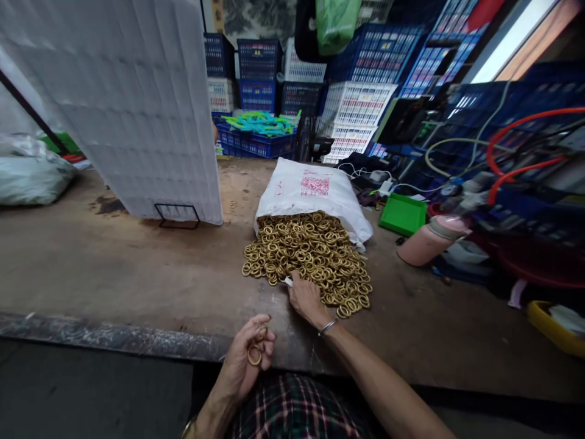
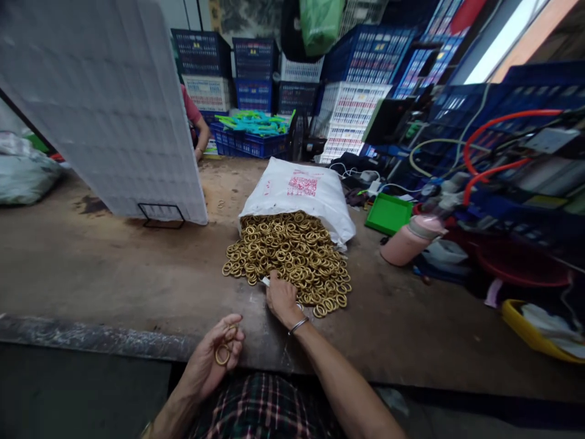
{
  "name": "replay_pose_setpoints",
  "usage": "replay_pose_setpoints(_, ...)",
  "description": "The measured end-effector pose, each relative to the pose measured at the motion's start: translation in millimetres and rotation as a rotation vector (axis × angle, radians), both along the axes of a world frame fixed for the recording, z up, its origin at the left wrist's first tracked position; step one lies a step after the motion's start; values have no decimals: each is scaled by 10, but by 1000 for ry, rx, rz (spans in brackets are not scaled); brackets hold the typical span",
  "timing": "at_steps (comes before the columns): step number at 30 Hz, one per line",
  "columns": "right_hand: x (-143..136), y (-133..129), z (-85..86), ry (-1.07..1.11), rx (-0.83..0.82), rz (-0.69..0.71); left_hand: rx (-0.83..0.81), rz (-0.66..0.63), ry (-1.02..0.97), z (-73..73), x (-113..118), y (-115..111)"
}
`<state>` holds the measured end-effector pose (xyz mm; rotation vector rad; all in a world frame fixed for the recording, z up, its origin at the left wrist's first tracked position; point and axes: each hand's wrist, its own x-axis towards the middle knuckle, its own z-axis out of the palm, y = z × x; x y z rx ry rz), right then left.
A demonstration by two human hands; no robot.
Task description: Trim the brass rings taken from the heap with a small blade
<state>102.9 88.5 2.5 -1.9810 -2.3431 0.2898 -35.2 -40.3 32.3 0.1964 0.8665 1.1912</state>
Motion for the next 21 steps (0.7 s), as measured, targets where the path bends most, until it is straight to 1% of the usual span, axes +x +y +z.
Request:
replay_pose_setpoints(2, 13, 13, -44, 23, 19, -3, -24, 5, -68, -31, -18, 6)
replay_pose_setpoints(4, 44, 10, -91, 63, 55, 20, -68, 38, -107, -83, -33, 16)
replay_pose_setpoints(6, 80, -3, -132, 113, 84, 55, -144, 76, -99, -139, -39, 30)
replay_pose_setpoints(8, 109, -28, -160, 159, 86, 75, -181, 79, -60, -190, -31, 55)
replay_pose_setpoints(11, 125, -110, -158, 227, 106, 134, -106, 20, 71, -263, 4, 125)
replay_pose_setpoints(15, 106, -334, -73, 372, 48, 327, -27, -19, 365, -370, 43, 257)
replay_pose_setpoints(17, 81, -454, -14, 416, 5, 405, 28, -51, 470, -430, 39, 308)
replay_pose_setpoints(19, 44, -538, 40, 477, -44, 433, 81, -103, 510, -497, 22, 340)
replay_pose_setpoints(21, -5, -568, 76, 585, -114, 409, 101, -115, 525, -562, 4, 360)
